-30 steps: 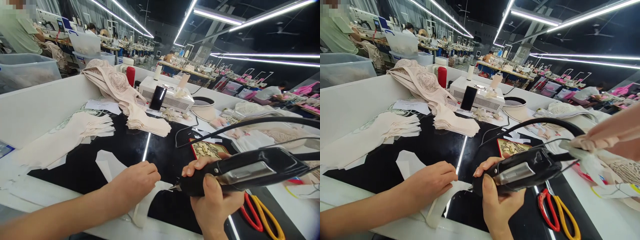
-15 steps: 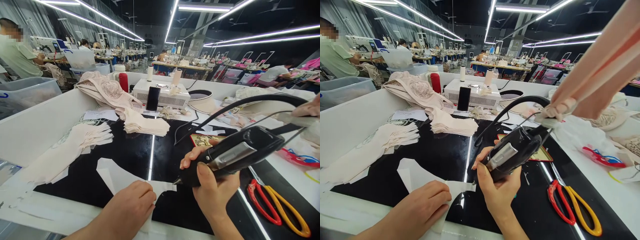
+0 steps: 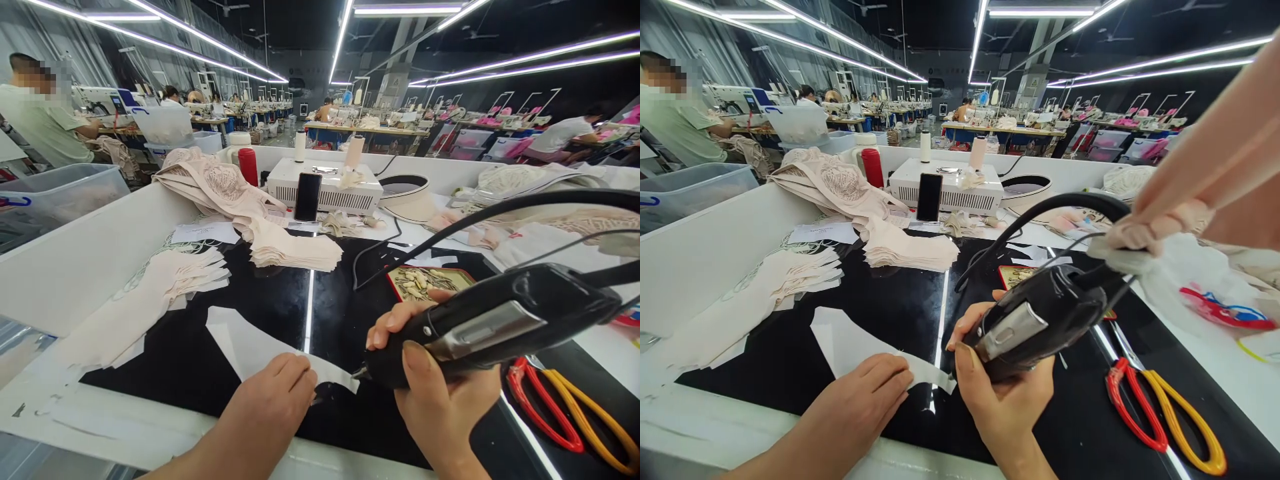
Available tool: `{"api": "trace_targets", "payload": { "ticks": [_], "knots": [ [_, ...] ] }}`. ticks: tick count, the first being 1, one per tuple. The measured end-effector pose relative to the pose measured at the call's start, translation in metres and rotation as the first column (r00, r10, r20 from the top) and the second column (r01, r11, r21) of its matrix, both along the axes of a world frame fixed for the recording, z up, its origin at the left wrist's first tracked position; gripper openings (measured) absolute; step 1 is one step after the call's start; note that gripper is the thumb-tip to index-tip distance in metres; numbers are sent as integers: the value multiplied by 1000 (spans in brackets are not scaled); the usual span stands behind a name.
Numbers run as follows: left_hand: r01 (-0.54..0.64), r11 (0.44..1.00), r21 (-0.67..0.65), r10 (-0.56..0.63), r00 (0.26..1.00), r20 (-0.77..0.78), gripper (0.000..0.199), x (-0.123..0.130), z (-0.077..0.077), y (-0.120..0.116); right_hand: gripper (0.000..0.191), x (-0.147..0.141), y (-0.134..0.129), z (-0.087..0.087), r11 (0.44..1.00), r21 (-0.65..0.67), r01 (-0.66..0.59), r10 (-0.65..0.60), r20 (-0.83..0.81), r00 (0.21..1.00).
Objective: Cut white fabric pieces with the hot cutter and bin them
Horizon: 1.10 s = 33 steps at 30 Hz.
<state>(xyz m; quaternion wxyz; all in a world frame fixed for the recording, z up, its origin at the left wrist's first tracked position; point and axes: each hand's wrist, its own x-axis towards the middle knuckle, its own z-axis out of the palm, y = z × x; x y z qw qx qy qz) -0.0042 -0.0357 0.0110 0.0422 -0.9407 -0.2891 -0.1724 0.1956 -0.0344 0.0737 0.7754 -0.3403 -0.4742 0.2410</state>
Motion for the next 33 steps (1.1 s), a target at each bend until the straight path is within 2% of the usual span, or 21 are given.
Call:
{"api": "trace_targets", "payload": {
  "ticks": [3, 7, 9, 15, 20, 27, 33],
  "knots": [
    [-31, 999, 24, 31, 999, 35, 19, 2, 3, 2, 42, -1, -2, -1, 1000, 0, 4, -4, 5, 1000],
    [-81, 996, 24, 81, 997, 5, 13, 6, 6, 1, 42, -2, -4, 0, 1000, -8, 9, -9, 9, 1000],
    [-95, 995, 36, 95, 995, 2, 22, 8, 7, -1, 42, -3, -5, 0, 1000, -5, 4, -3, 10, 1000],
    [-94, 990, 106, 90, 995, 47, 71, 10, -2, -8, 40, -6, -9, 3, 1000, -18, 4, -4, -2, 1000],
    [-102, 985, 140, 92, 993, 77, 90, 11, -11, -14, 40, -9, -12, 3, 1000, -22, -9, 8, -10, 1000],
    [-92, 987, 129, 79, 992, 102, 89, 13, -15, -14, 39, -7, -16, 3, 997, -44, -62, 61, -20, 998],
    [-99, 989, 114, 86, 990, 111, 87, 13, -17, -13, 38, -11, -1, 6, 999, -24, -35, 34, -38, 999]
  ]
}}
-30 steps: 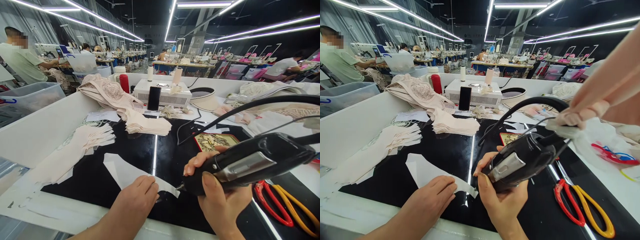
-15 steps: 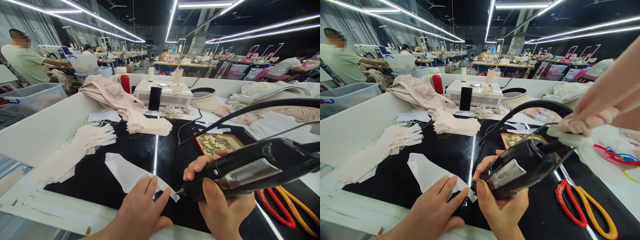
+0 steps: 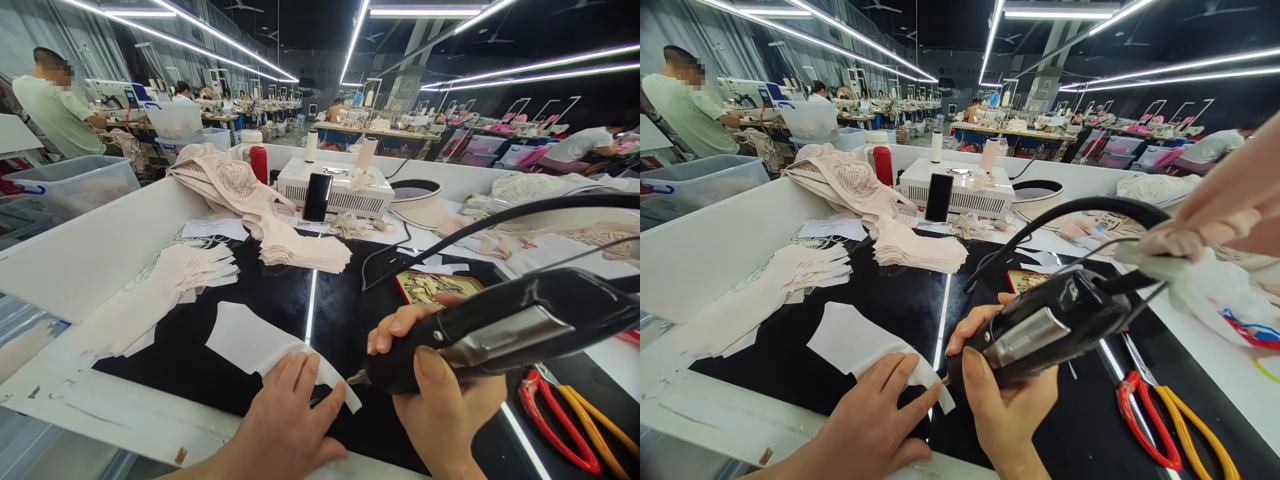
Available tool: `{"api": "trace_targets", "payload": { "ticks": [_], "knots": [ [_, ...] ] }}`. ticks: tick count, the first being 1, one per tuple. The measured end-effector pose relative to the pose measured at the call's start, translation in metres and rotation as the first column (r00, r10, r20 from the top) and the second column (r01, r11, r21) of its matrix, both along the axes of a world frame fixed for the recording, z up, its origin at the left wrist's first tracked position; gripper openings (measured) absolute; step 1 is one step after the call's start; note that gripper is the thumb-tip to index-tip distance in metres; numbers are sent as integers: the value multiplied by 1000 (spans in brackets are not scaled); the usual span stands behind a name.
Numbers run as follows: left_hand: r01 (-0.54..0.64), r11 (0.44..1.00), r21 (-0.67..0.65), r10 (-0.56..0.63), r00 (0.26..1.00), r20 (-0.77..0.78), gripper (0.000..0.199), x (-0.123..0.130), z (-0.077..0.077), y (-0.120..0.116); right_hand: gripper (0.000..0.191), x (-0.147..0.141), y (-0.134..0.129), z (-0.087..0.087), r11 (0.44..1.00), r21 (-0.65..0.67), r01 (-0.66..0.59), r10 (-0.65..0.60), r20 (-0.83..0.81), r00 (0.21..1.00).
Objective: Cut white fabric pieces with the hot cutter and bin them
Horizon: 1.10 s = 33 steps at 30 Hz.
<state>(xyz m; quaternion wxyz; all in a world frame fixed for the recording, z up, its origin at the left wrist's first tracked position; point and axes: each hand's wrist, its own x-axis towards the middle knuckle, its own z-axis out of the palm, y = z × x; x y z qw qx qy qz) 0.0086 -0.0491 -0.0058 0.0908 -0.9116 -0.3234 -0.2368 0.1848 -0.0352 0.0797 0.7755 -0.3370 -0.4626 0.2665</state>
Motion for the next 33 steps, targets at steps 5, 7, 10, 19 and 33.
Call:
{"api": "trace_targets", "payload": {
  "ticks": [5, 7, 10, 19, 33],
  "knots": [
    [4, 1000, 0, -4, 999, 34, 90, 2, 5, 1, 38, -6, 11, -1, 999, -9, -31, 31, 3, 1000],
    [9, 1000, -7, -8, 999, 48, 91, 2, 6, 1, 39, -7, 13, -2, 999, -8, -40, 40, 8, 999],
    [14, 1000, -15, -13, 998, 61, 93, 2, 5, 1, 38, -8, 13, -4, 999, 0, -50, 50, 2, 999],
    [40, 999, -14, -38, 995, 87, 89, 0, 2, 2, 36, -13, 18, -1, 999, -6, -50, 50, -21, 999],
    [121, 991, -61, -113, 987, 111, 84, -6, 6, 7, 38, -20, 19, -5, 998, -10, -65, 65, -15, 998]
  ]
}}
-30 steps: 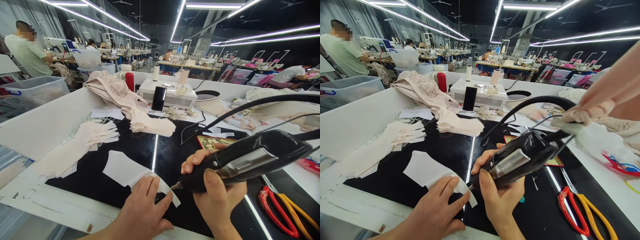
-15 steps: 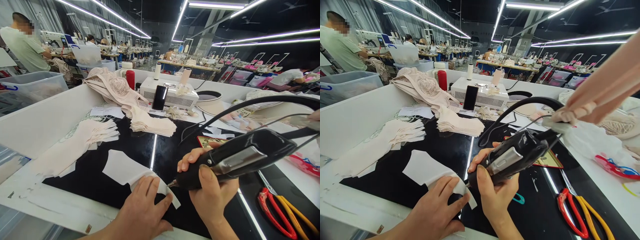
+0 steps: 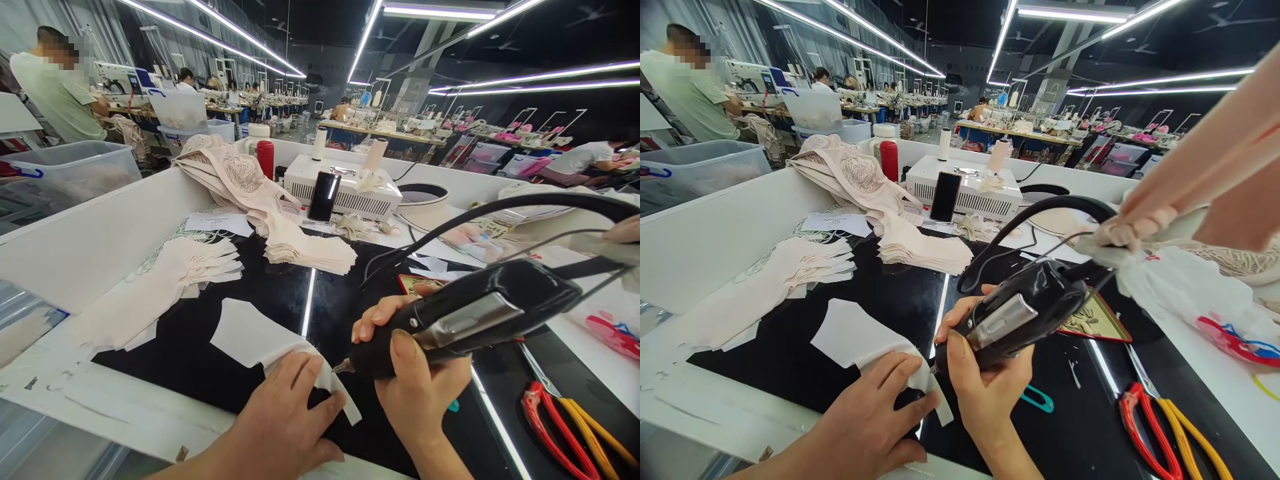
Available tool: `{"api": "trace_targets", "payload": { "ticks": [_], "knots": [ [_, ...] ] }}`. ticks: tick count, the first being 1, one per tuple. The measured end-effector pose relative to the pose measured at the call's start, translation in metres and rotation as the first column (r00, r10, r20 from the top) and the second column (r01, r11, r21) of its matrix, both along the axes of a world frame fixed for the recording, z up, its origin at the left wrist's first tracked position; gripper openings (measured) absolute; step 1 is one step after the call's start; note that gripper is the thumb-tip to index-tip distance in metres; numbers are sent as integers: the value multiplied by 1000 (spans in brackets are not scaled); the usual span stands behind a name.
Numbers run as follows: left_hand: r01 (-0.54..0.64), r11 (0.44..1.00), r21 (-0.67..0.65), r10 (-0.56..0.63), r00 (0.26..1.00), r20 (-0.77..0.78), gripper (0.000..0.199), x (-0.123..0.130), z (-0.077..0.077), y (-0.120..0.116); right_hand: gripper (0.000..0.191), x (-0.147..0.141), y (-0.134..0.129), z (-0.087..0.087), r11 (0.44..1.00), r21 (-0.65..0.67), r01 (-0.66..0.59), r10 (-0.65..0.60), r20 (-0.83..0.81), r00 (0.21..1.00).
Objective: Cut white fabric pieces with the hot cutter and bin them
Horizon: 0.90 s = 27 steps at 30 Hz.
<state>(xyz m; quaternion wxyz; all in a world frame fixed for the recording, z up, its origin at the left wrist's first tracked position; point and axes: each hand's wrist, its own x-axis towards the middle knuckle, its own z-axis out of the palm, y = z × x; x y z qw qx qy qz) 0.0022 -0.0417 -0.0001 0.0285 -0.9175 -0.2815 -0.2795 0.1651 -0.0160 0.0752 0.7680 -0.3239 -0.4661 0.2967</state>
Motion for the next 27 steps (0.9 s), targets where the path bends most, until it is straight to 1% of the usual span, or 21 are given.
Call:
{"api": "trace_targets", "payload": {
  "ticks": [4, 9, 13, 19, 23, 27],
  "knots": [
    [20, 998, -62, -21, 1000, -21, 78, -7, 7, 1, 41, -2, -5, 1, 1000, -18, 14, -14, 0, 1000],
    [-19, 995, -96, 16, 999, -39, 72, -12, 12, -3, 38, -4, -9, 3, 1000, 3, 12, -12, 13, 1000],
    [-47, 995, -85, 44, 998, -40, 71, -12, 12, -2, 38, -3, -10, 3, 1000, -10, 2, -2, 13, 1000],
    [-39, 998, -47, 39, 999, -15, 68, -12, 12, 1, 38, -3, -10, 5, 1000, -23, -2, 2, 4, 1000],
    [-39, 999, -24, 39, 999, -1, 70, -12, 10, 1, 37, -5, -4, 7, 1000, -18, 14, -14, -7, 1000],
    [-35, 999, -19, 35, 999, 3, 70, -11, 5, 1, 38, -6, 3, 8, 999, 16, 37, -37, 1, 999]
  ]
}}
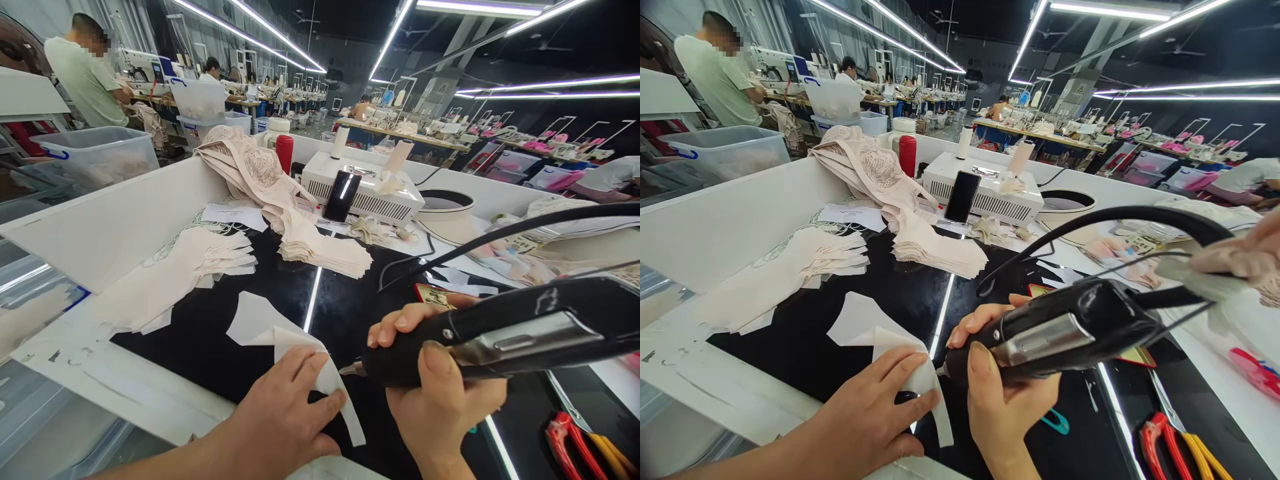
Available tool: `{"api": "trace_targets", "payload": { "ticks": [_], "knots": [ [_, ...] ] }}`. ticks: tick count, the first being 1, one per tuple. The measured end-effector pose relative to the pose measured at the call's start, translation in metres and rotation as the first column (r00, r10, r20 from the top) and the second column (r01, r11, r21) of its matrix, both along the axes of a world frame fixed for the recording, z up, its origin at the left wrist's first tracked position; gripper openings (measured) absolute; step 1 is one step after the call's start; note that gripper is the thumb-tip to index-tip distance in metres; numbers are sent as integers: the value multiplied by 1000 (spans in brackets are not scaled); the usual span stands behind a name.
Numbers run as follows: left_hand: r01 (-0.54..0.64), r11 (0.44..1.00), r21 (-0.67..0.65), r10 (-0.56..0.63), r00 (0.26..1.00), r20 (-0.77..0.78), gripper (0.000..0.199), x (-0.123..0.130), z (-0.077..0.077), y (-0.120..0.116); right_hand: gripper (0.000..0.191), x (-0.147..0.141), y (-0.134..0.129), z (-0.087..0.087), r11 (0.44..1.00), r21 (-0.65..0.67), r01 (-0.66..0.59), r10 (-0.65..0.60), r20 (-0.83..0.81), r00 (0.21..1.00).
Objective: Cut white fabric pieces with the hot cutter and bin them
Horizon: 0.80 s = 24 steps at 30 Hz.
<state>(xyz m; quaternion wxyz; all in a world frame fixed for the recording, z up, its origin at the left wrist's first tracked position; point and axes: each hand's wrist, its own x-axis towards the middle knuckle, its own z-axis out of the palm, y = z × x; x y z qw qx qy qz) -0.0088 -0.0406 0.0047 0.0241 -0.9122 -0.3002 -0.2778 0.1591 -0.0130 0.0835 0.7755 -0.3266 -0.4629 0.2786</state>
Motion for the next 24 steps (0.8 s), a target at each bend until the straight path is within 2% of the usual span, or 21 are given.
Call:
{"api": "trace_targets", "payload": {
  "ticks": [11, 18, 24],
  "knots": [
    [11, 999, -42, -11, 1000, 4, 68, -2, -6, 0, 36, -3, 5, -4, 999, -41, -20, 21, 19, 1000],
    [15, 998, -54, -13, 1000, 29, 69, 0, -7, 0, 38, -5, 12, -1, 1000, 13, -22, 22, -15, 1000],
    [13, 998, -65, -12, 1000, 19, 66, -1, -6, 0, 37, -7, 17, -4, 998, 6, -57, 57, -22, 998]
  ]
}}
